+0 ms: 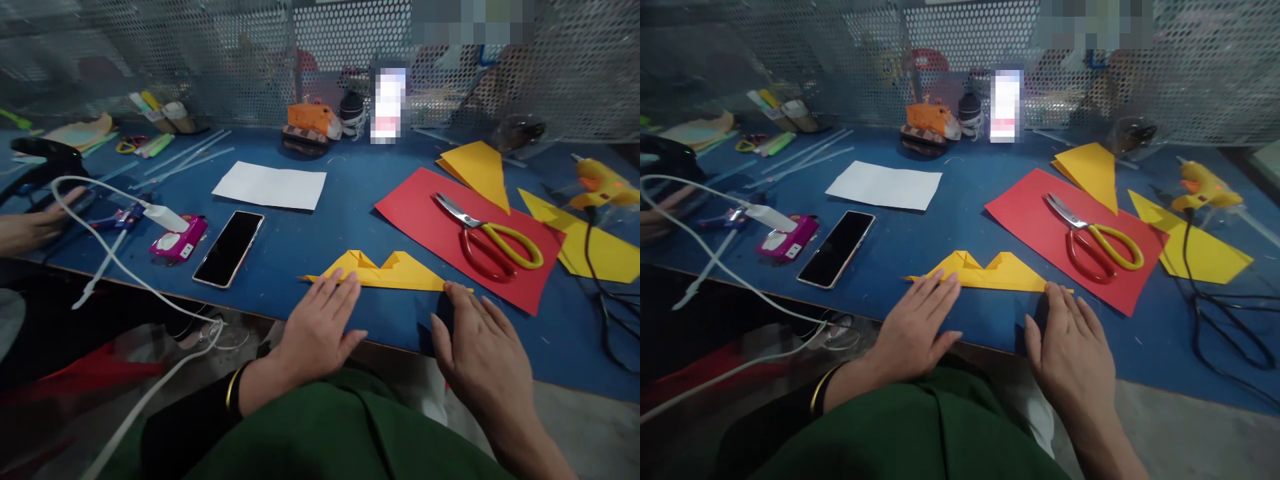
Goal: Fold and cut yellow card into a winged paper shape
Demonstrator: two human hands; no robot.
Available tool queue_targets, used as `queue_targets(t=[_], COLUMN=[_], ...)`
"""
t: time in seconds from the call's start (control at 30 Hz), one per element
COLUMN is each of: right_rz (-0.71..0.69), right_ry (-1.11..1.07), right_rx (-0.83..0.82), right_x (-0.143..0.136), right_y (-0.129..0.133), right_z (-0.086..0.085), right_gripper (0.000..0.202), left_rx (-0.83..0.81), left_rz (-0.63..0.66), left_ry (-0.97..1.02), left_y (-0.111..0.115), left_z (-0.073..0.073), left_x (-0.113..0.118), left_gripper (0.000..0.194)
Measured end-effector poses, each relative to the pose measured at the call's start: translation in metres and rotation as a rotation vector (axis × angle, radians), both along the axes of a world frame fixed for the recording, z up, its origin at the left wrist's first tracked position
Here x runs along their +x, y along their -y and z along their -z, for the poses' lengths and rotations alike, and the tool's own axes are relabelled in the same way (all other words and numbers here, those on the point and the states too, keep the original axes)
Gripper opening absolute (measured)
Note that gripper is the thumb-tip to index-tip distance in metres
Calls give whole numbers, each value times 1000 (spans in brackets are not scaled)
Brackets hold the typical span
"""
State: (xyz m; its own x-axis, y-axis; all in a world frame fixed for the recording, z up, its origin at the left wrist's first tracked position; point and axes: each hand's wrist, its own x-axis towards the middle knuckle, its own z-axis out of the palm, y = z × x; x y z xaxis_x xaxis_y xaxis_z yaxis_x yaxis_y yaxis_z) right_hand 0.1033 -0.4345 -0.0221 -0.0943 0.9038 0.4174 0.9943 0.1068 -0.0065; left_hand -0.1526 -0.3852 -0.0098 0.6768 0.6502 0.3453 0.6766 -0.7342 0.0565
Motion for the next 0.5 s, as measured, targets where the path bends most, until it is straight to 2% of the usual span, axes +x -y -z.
queue_targets(t=[0.1, 0.23, 0.4, 0.5], right_rz=[3, -7, -326, -345], right_ry=[20, 28, -35, -48], right_rx=[13, 49, 56, 62], right_x=[-2, -14, -48, -55], right_y=[-1, -7, -18, -20], right_z=[-4, -7, -5, -1], right_gripper=[58, 57, 49, 48], left_rx=[-70, -88, -121, -131], left_rz=[109, 125, 121, 123], left_ry=[-22, -5, 6, 8], left_y=[-5, -7, -5, -5], left_z=[2, 5, 6, 5], left_x=[16, 21, 19, 18], left_gripper=[68, 72, 67, 68])
